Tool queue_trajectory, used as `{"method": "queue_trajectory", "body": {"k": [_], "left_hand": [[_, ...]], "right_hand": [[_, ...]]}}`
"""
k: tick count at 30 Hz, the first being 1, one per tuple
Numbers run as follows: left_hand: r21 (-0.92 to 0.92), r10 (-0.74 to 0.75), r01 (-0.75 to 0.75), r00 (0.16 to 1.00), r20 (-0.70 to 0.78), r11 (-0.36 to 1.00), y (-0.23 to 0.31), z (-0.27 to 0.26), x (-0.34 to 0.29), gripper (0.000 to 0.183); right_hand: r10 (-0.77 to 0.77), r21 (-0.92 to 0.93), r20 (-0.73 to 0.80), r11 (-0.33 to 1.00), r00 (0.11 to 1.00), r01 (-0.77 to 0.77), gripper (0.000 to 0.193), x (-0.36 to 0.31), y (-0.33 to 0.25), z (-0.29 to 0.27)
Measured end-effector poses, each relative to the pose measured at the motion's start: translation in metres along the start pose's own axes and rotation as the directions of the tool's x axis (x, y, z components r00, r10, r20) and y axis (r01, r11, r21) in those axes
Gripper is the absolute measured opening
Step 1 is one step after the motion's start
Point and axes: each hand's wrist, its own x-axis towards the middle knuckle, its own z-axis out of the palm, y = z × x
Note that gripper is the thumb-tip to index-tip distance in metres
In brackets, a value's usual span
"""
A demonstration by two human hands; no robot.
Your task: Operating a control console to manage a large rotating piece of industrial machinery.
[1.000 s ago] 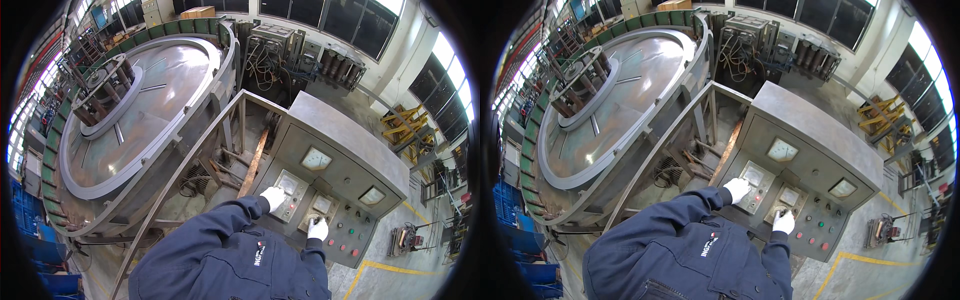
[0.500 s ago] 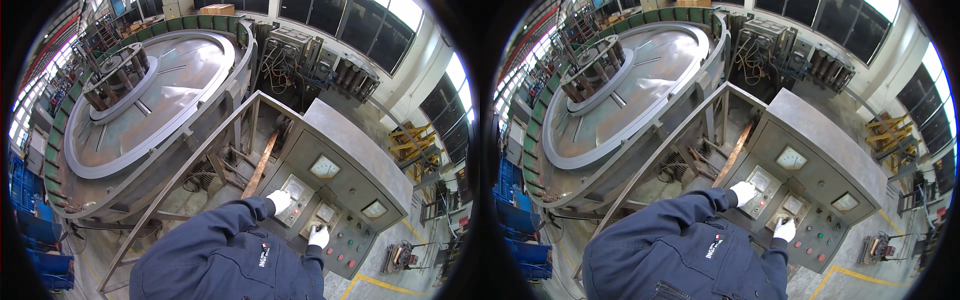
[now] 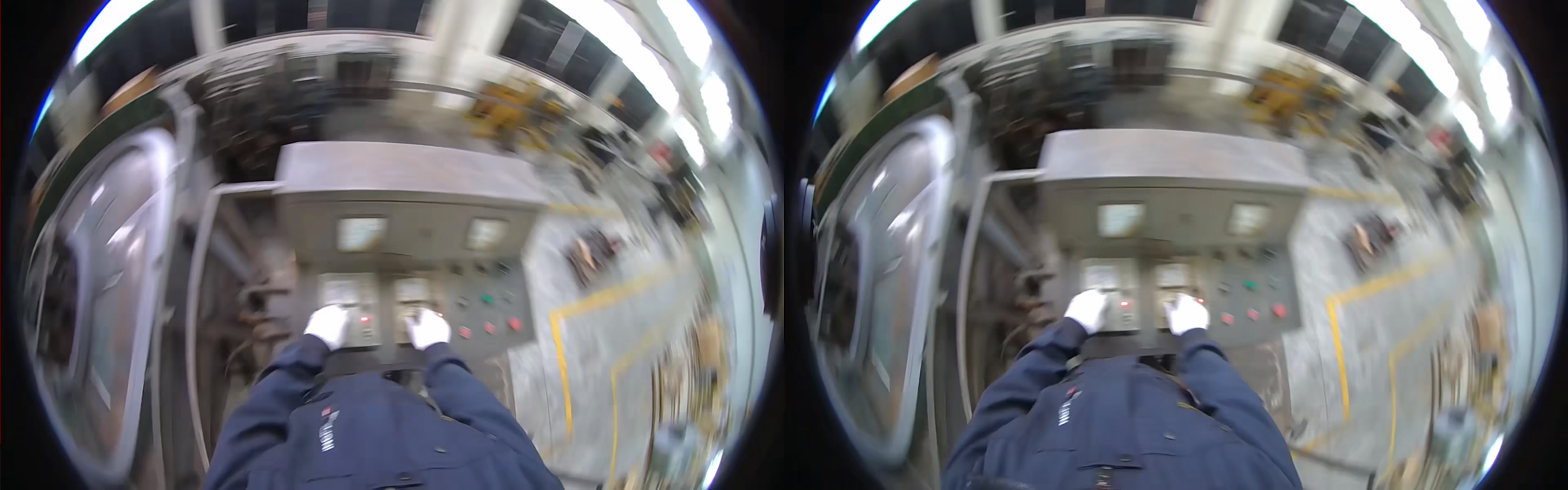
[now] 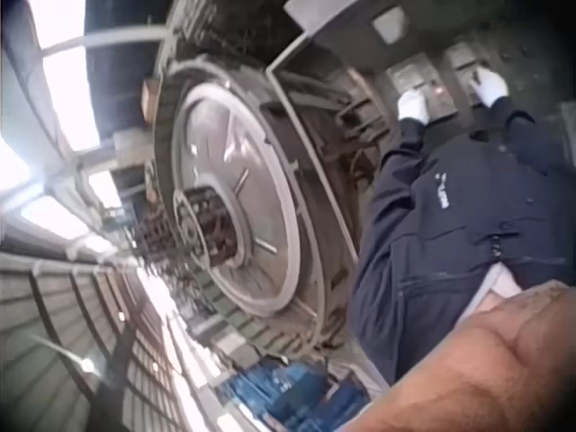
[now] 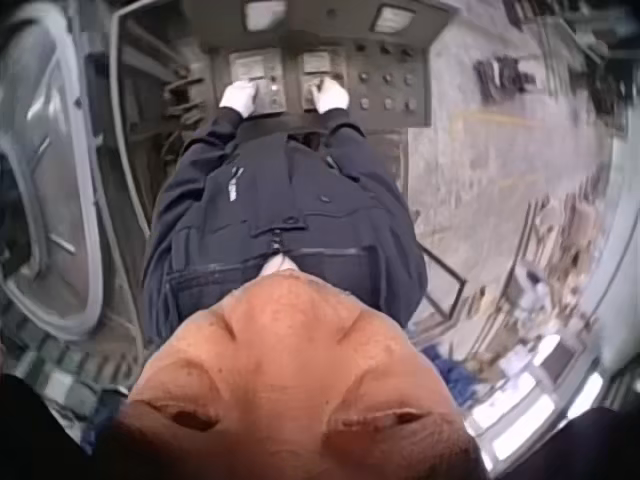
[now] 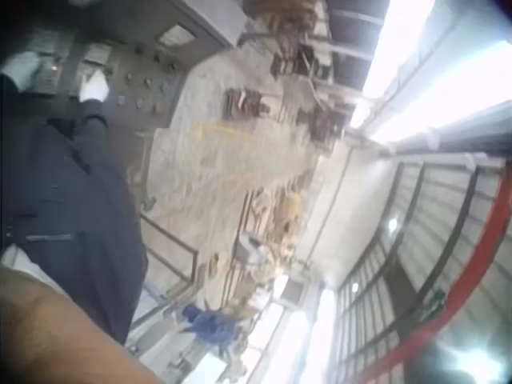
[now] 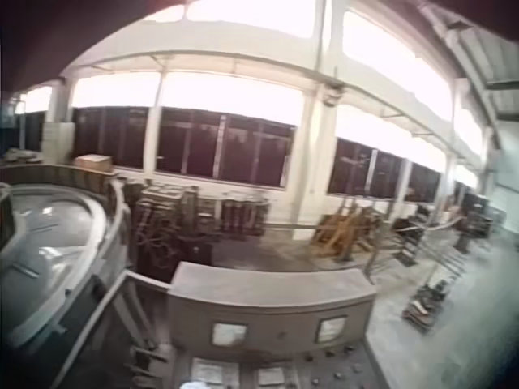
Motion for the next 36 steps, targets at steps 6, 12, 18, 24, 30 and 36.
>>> {"method": "queue_trajectory", "body": {"k": [6,12,18,24,30,36], "left_hand": [[0.026,0.101,-0.101,0.995,0.027,0.994,0.004,0.013,0.017,0.012],[-0.001,0.027,-0.027,0.996,0.083,1.0,0.001,0.008,0.013,0.012],[0.003,-0.051,0.051,0.993,0.109,0.999,0.006,0.012,0.012,0.022],[-0.001,-0.158,0.158,0.987,0.016,0.987,0.004,0.028,0.001,0.022],[-0.026,-0.175,0.175,0.985,0.007,0.984,0.007,0.02,0.003,0.023],[-0.01,-0.148,0.148,0.989,0.026,0.989,0.006,0.014,0.006,0.023]], "right_hand": [[-0.141,-0.115,-0.22,0.986,0.965,0.117,0.018,0.01,0.024,0.019],[-0.352,-0.235,-0.211,0.924,0.912,0.302,0.017,0.013,0.019,0.027],[-0.339,0.026,-0.303,0.931,0.891,0.364,0.031,0.02,0.044,0.039],[-0.435,-0.135,-0.145,0.898,0.888,0.418,0.027,0.014,0.034,0.028],[-0.443,-0.094,-0.19,0.896,0.876,0.433,0.023,0.016,0.029,0.021],[-0.402,-0.055,-0.158,0.915,0.902,0.399,0.026,0.016,0.025,0.015]]}}
